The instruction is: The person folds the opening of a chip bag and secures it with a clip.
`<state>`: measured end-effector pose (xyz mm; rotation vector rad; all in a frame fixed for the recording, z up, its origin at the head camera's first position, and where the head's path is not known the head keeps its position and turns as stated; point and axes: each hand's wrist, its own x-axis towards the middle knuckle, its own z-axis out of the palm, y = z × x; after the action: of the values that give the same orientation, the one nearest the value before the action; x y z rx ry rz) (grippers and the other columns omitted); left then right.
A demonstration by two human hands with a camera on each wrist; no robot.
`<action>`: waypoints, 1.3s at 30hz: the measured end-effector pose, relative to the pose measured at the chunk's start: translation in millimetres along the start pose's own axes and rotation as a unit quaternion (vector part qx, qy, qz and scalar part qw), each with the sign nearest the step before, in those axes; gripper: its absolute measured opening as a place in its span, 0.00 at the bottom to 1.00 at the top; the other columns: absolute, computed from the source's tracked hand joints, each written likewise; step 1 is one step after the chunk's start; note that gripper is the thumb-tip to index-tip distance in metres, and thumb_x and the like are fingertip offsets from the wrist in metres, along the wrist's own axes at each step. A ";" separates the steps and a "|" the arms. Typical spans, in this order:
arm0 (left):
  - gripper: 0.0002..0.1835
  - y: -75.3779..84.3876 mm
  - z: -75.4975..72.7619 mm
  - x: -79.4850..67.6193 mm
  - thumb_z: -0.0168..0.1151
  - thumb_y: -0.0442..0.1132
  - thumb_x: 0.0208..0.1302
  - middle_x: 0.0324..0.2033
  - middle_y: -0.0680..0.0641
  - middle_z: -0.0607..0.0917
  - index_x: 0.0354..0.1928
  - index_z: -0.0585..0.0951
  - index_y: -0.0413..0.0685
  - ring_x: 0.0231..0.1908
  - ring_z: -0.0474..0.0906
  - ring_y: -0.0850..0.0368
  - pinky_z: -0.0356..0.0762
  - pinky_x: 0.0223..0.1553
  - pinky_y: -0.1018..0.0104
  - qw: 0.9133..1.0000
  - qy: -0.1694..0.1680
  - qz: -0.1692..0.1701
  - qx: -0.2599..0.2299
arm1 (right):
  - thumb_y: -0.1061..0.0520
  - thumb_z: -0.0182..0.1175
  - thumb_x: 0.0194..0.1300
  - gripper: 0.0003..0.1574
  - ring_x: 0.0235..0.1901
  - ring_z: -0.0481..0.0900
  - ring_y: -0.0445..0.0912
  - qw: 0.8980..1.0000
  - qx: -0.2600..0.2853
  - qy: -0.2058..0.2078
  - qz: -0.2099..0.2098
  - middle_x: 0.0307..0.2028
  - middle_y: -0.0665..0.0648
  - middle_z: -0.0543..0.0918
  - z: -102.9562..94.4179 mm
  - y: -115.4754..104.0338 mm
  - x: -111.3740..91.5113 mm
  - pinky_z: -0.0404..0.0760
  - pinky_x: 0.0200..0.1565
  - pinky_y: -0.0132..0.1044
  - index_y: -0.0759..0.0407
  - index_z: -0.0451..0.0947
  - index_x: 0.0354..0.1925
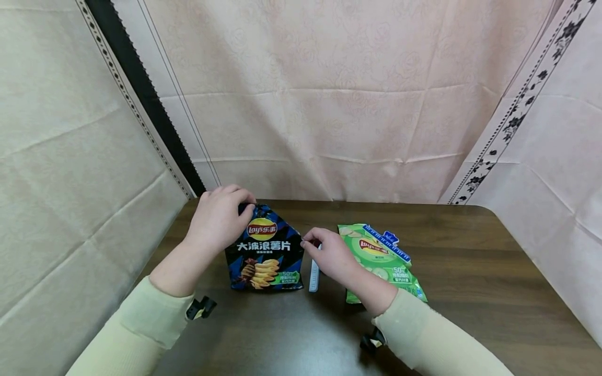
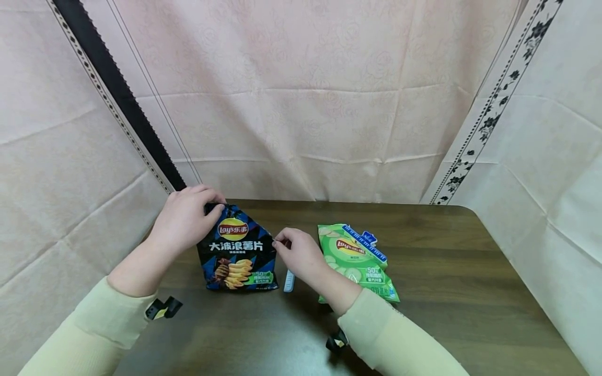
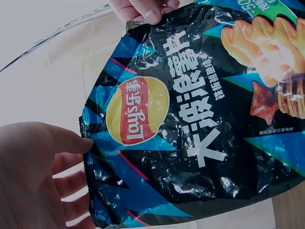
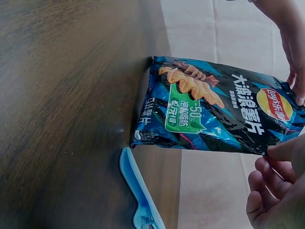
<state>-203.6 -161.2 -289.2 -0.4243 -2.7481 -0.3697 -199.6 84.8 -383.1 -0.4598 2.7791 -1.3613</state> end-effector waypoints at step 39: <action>0.16 3.5 3.0 -10.0 0.59 0.55 0.68 0.54 0.44 0.81 0.45 0.83 0.52 0.58 0.70 0.40 0.54 0.61 0.35 0.999 -0.024 -0.035 -0.008 | 0.53 0.61 0.71 0.03 0.37 0.75 0.47 1.000 0.012 0.005 0.021 0.38 0.47 0.81 2.9 -0.3 -1.4 0.77 0.38 0.39 0.46 0.82 0.41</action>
<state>-194.3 -159.6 -294.9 -0.3453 -2.8135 -0.4057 -197.8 82.7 -384.9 -0.3939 2.7605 -1.3909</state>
